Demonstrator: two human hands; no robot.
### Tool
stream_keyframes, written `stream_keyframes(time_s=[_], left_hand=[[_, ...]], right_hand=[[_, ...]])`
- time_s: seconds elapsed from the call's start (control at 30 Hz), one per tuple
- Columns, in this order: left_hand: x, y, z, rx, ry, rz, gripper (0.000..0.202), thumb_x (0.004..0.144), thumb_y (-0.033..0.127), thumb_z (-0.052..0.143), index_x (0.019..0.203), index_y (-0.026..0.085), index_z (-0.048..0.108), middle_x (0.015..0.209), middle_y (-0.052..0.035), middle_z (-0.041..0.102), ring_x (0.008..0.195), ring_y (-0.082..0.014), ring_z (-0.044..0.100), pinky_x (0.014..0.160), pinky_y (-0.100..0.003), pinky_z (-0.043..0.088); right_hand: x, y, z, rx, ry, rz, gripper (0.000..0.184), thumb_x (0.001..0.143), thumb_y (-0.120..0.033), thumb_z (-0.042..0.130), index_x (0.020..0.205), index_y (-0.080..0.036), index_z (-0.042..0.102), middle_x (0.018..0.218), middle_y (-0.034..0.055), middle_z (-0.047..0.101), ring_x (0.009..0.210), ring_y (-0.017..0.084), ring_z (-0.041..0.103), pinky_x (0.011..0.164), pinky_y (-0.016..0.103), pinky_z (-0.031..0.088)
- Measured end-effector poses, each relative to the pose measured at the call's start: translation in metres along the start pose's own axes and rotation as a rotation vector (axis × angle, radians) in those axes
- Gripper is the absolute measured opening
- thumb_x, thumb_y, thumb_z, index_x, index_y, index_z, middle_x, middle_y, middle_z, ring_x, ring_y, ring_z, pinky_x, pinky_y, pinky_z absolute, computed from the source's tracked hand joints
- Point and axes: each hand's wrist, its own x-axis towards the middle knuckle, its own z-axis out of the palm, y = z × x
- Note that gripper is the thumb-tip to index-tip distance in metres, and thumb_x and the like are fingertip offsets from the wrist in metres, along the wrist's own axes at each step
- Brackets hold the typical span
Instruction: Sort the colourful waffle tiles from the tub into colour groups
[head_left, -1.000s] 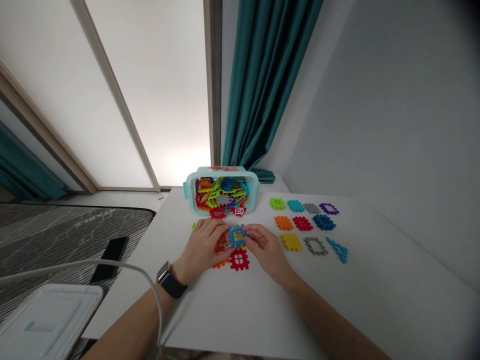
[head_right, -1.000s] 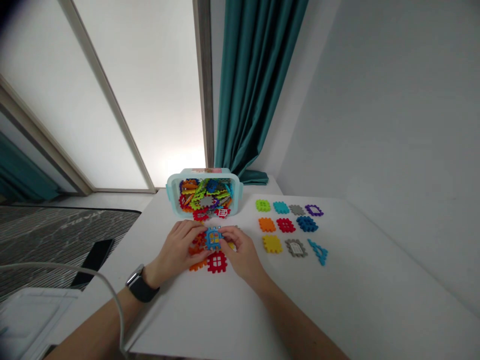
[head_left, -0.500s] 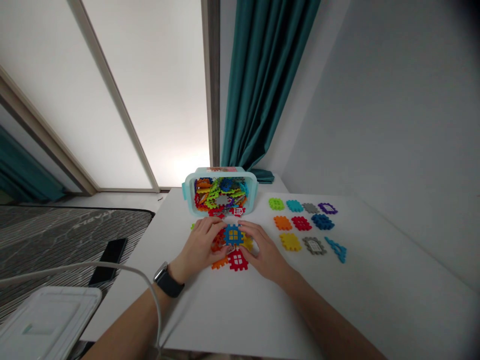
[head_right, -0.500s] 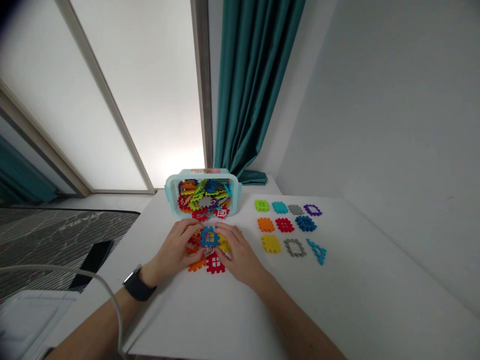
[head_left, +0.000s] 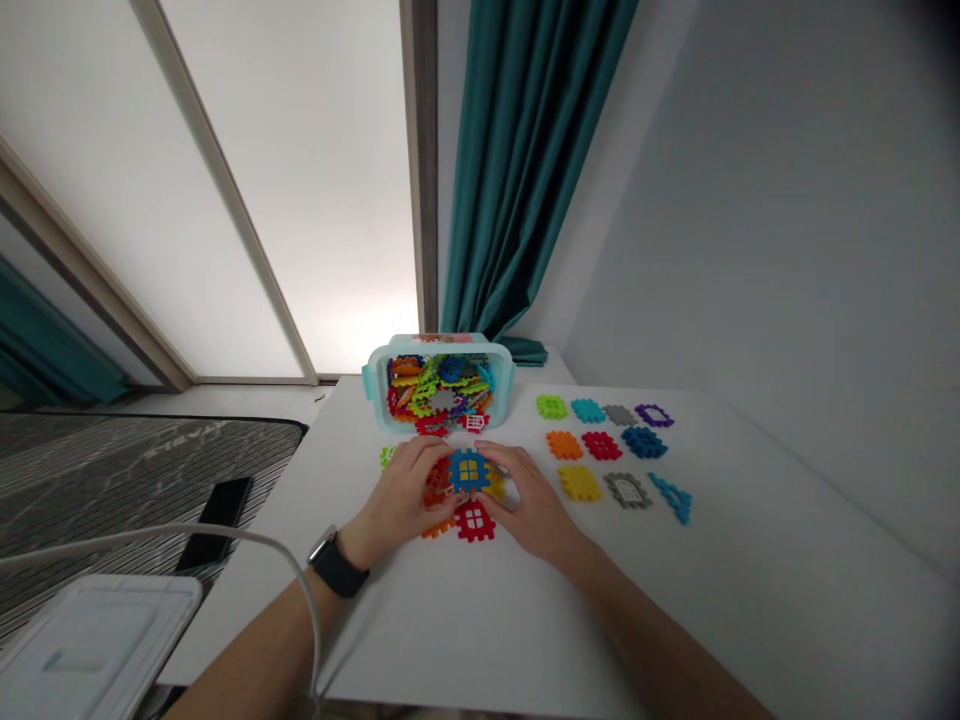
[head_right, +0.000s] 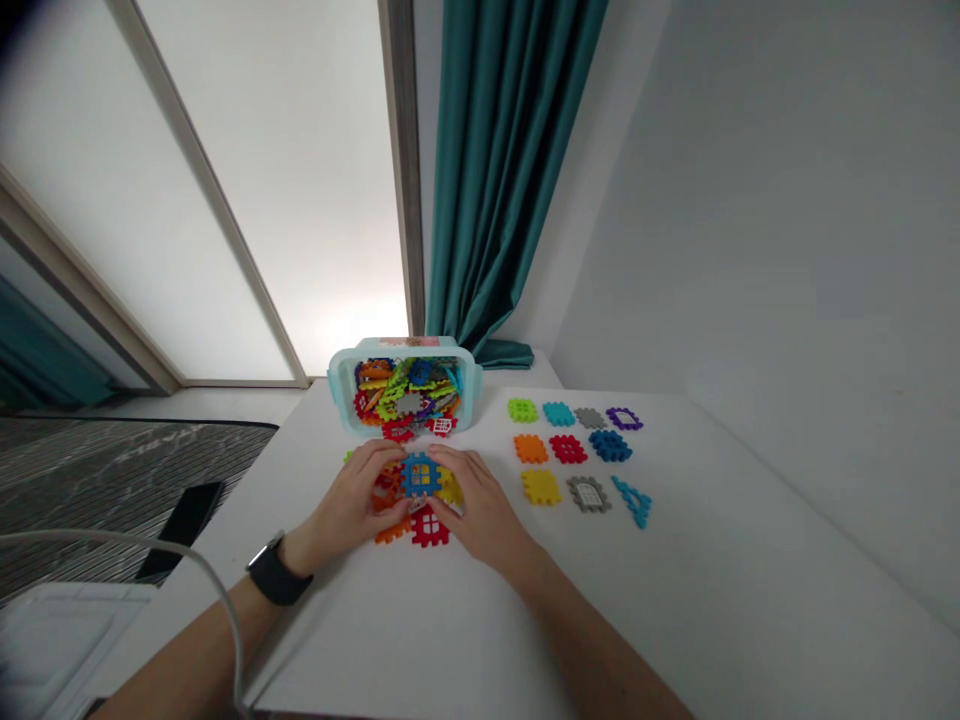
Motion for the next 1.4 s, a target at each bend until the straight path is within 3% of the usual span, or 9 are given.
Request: stream_keyframes(time_s=[0.37,0.6,1.0,1.23,1.4], left_hand=[[0.001,0.001,0.001,-0.060,0.038,-0.024,0.042,0.084,0.027,0.072,0.122,0.021,0.055,0.121,-0.0113,0.061,0.110,-0.0259,0.060,0.094,-0.042,0.051],[0.001,0.003,0.001,-0.127,0.037,-0.035,0.043,0.087,0.027,0.070,0.126,0.023,0.053,0.122,-0.0114,0.060,0.111,-0.0257,0.059,0.096,-0.043,0.051],[0.004,0.007,-0.002,-0.350,-0.017,-0.137,0.046,0.088,0.026,0.070,0.130,0.026,0.053,0.122,-0.0088,0.059,0.110,-0.0242,0.058,0.097,-0.042,0.049],[0.003,0.010,-0.001,-0.402,-0.029,-0.187,0.045,0.088,0.025,0.070,0.130,0.026,0.054,0.121,-0.0089,0.060,0.106,-0.0236,0.060,0.096,-0.042,0.050],[0.003,0.008,-0.003,-0.367,0.009,-0.084,0.042,0.091,0.024,0.064,0.132,0.026,0.055,0.130,-0.0111,0.059,0.118,-0.0256,0.057,0.103,-0.045,0.048]], right_hand=[[0.000,0.002,-0.002,-0.134,0.036,-0.142,0.049,0.093,-0.019,0.062,0.138,-0.027,0.044,0.138,0.0116,0.061,0.124,0.027,0.058,0.102,0.050,0.051],[0.001,-0.003,-0.003,-0.127,0.079,-0.135,0.047,0.092,-0.020,0.063,0.135,-0.026,0.046,0.136,0.0131,0.062,0.122,0.027,0.060,0.099,0.049,0.052],[0.001,-0.005,-0.004,-0.185,0.132,-0.175,0.019,0.093,-0.021,0.062,0.111,-0.024,0.060,0.130,0.0133,0.064,0.116,0.026,0.062,0.096,0.045,0.053],[0.002,-0.008,-0.006,-0.139,0.119,-0.142,0.015,0.092,-0.021,0.062,0.107,-0.024,0.062,0.131,0.0129,0.063,0.117,0.025,0.061,0.097,0.043,0.052],[0.002,-0.011,-0.004,0.040,0.127,0.025,0.016,0.090,-0.024,0.064,0.106,-0.025,0.061,0.127,0.0118,0.064,0.119,0.025,0.061,0.099,0.043,0.051]])
